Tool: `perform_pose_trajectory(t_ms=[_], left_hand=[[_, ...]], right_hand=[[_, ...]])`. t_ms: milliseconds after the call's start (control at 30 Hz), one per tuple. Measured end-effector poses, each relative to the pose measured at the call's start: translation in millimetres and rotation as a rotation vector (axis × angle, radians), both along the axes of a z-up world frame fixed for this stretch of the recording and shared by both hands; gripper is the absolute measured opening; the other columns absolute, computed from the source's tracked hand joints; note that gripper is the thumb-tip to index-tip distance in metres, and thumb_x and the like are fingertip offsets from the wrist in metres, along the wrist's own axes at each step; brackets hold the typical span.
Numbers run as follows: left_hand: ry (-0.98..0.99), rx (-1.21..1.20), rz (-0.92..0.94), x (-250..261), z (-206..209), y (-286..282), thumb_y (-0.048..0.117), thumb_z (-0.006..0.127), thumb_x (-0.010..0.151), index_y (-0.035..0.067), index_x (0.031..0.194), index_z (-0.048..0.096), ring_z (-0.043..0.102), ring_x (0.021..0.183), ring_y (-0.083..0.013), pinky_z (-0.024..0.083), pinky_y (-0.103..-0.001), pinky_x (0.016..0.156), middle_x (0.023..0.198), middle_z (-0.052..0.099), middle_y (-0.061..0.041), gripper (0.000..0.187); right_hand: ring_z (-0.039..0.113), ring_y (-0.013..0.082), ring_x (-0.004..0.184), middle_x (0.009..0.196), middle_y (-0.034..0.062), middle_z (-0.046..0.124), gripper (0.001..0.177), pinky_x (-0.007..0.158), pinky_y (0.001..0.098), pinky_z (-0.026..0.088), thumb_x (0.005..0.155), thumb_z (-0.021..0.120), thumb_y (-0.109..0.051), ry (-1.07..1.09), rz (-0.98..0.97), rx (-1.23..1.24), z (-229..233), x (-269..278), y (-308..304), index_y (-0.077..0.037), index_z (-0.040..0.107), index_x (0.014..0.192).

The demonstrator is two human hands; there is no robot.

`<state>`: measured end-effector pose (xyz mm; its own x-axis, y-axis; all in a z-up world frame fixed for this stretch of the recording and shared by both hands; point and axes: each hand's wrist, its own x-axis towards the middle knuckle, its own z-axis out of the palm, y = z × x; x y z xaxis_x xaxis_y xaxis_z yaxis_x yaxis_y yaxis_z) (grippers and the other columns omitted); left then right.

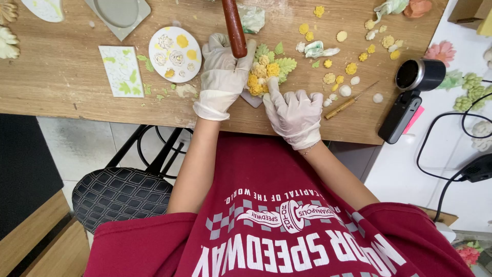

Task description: Decorate a candle by attaching pre-made wax flowers using melted wax as adhesive.

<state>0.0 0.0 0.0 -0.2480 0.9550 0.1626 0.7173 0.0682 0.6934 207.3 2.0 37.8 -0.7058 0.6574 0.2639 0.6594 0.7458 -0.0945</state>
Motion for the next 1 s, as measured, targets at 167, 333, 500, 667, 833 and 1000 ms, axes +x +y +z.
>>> perform_pose_trajectory(t_ms=[167,333,500,667,833,1000], left_hand=[[-0.002,-0.015,0.012,0.4,3.9,1.5,0.029,0.068,0.104,0.009,0.080,0.074,0.067,0.076,-0.0296,0.044,-0.046,0.088,0.072,0.071,-0.007,0.032],[-0.024,0.038,-0.002,0.6,-6.2,-2.9,0.029,0.065,0.108,0.010,0.099,0.079,0.068,0.081,-0.0283,0.046,-0.042,0.087,0.086,0.073,-0.008,0.025],[-0.008,0.012,0.006,1.0,5.8,1.2,0.027,0.068,0.104,0.009,0.084,0.076,0.066,0.073,-0.0283,0.045,-0.045,0.084,0.073,0.071,-0.007,0.028],[-0.016,-0.050,-0.004,0.9,2.1,-0.4,0.027,0.069,0.105,0.010,0.085,0.076,0.064,0.077,-0.0292,0.043,-0.044,0.084,0.071,0.068,-0.007,0.027],[0.014,0.071,-0.024,-0.4,8.3,3.6,0.025,0.068,0.105,0.009,0.084,0.075,0.063,0.080,-0.0285,0.043,-0.045,0.087,0.073,0.070,-0.007,0.027],[-0.007,-0.050,0.001,-0.3,-1.7,0.2,0.026,0.068,0.105,0.010,0.088,0.077,0.067,0.073,-0.0273,0.045,-0.045,0.085,0.072,0.070,-0.007,0.026]], right_hand=[[0.045,0.0158,0.066,0.070,-0.0021,0.042,0.043,0.069,0.0373,0.032,0.100,0.079,-0.030,-0.005,-0.006,0.003,1.0,3.2,-0.2,-0.010,0.070,0.137],[0.044,0.0151,0.065,0.067,-0.0026,0.039,0.042,0.068,0.0370,0.031,0.098,0.079,-0.029,-0.026,-0.003,0.017,2.8,2.2,-1.1,-0.010,0.071,0.135],[0.046,0.0163,0.067,0.070,-0.0016,0.042,0.043,0.070,0.0377,0.032,0.098,0.078,-0.032,-0.036,0.008,0.010,-3.0,2.9,-2.1,-0.011,0.071,0.135],[0.046,0.0162,0.067,0.070,-0.0015,0.042,0.043,0.070,0.0378,0.032,0.099,0.078,-0.031,-0.028,0.000,0.004,-1.2,4.1,-2.7,-0.011,0.070,0.136],[0.045,0.0152,0.065,0.069,-0.0024,0.039,0.044,0.070,0.0372,0.032,0.099,0.078,-0.027,0.003,0.012,0.009,9.8,8.6,-7.1,-0.009,0.070,0.138],[0.043,0.0154,0.061,0.065,-0.0020,0.038,0.044,0.068,0.0378,0.033,0.096,0.076,-0.030,-0.007,0.050,-0.004,5.9,9.8,-14.8,-0.009,0.070,0.134]])
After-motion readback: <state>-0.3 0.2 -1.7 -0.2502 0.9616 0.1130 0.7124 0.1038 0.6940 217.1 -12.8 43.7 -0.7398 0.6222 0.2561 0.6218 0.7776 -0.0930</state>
